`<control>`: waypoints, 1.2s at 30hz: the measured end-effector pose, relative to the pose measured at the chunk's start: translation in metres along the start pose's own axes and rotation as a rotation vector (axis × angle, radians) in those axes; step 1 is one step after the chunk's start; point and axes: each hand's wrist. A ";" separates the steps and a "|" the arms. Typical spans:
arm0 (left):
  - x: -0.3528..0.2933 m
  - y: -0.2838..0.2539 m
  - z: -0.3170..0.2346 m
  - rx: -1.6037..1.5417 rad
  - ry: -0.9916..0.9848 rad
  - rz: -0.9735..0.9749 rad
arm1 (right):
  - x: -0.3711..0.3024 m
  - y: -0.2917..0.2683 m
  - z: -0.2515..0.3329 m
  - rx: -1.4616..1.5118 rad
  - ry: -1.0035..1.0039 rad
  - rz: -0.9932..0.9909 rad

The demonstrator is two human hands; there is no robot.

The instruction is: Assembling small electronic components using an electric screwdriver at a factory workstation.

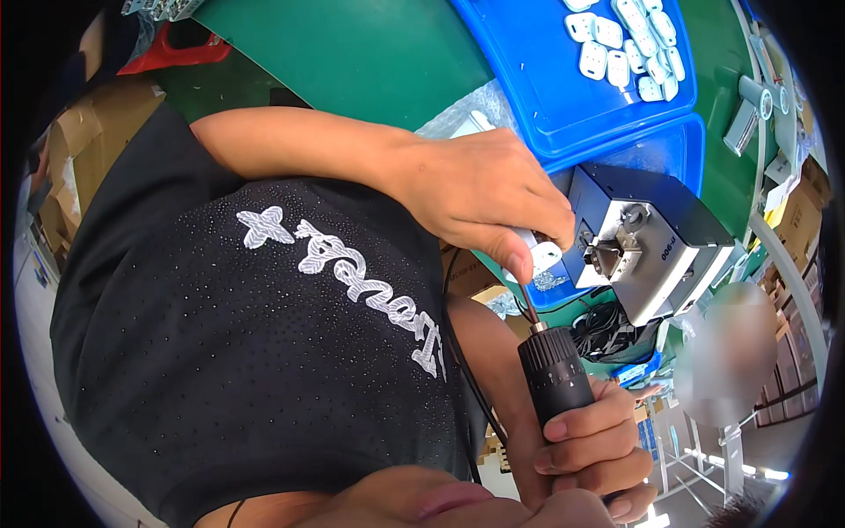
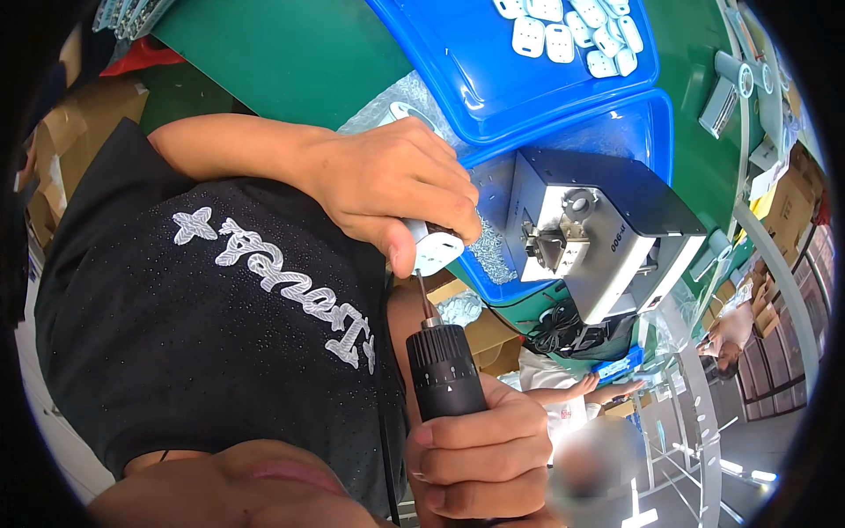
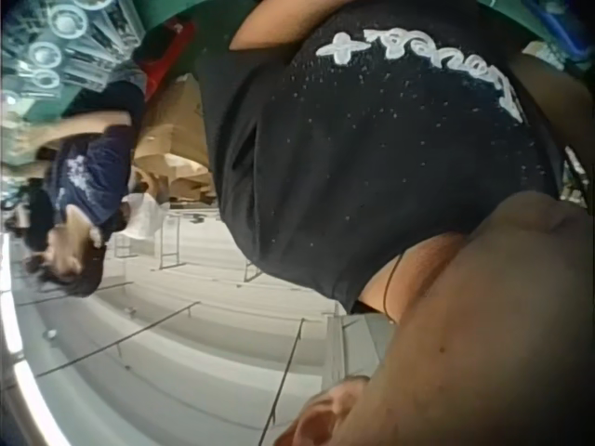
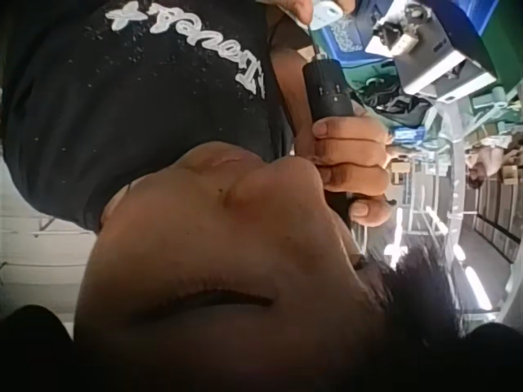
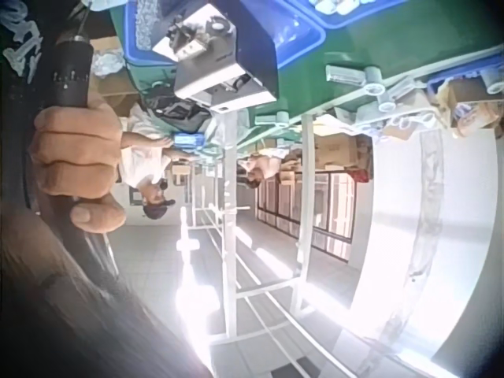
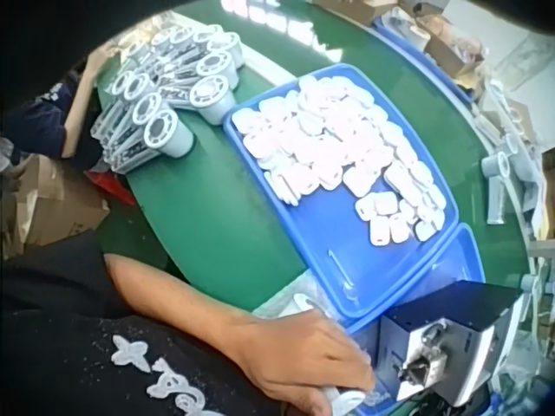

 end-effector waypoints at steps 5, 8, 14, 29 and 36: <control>0.000 -0.002 0.001 -0.004 -0.005 -0.039 | 0.004 0.003 -0.029 0.050 -0.247 -0.040; -0.002 -0.013 -0.020 0.064 -0.036 -0.054 | 0.005 0.010 -0.036 0.093 -0.456 -0.031; 0.036 -0.095 -0.071 0.619 0.192 0.186 | 0.019 0.020 -0.046 0.149 -0.304 -0.265; 0.239 -0.269 0.095 1.588 0.012 0.548 | 0.125 0.057 -0.157 -1.442 0.640 0.062; 0.137 -0.217 -0.087 1.198 0.177 0.153 | 0.120 0.058 -0.182 -1.357 0.474 -0.053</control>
Point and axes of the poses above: each hand's wrist, its own x-axis towards the middle knuckle, its own y-axis out of the palm, z = x × y, and after that the axes turned 11 degrees about -x, right-handed
